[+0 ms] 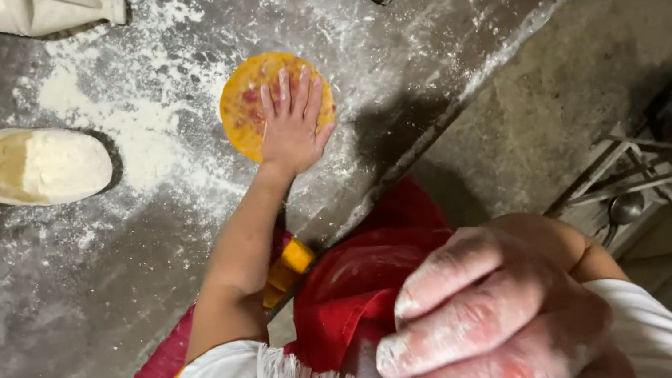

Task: The person picks up dough pieces from a table, flattens them into circles by hand, and places the flattened dough onto metal trays.

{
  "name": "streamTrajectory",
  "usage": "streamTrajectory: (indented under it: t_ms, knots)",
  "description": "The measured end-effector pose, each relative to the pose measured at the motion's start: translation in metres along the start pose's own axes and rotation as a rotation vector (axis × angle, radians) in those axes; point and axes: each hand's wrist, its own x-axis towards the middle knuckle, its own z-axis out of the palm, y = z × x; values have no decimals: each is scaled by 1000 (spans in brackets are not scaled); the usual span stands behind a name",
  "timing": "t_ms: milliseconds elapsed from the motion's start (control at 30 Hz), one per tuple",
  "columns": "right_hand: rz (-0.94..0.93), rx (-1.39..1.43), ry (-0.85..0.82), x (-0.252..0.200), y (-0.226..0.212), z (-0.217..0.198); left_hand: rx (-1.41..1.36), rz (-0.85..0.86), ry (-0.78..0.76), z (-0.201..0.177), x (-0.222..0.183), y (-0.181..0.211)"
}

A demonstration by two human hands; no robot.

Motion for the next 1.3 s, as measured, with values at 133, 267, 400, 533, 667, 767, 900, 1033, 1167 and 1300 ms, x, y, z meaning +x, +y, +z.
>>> streamTrajectory:
  t_ms: [133,267,400,533,667,767,900,1033,1167,1300]
  knots:
    - [112,-12,-88,3,-7,-8,2,-2,-16,-4,-1,0]
    - [51,-68,-16,6,1,-2,3,-7,-49,-8,2,2]
    - [109,-101,-102,8,29,-28,23,40,-34,-12,-2,0]
    - [479,-279,-311,1,117,-86,78,97,-71,-14,-21,-10]
    - [1084,217,-100,-57,232,-130,106,95,-210,-14,-27,-11]
    - [1340,389,111,-124,306,-135,139,115,-219,-17,-28,-6]
    - [1334,346,88,-188,366,-125,30,192,-228,-19,-20,1]
    - [1283,115,56,-199,396,-126,14,179,-210,-30,-2,1]
    - [317,-946,-551,-186,404,-138,92,105,-245,-36,10,7]
    - [668,-544,-226,-170,376,-127,29,99,-133,-32,12,-8]
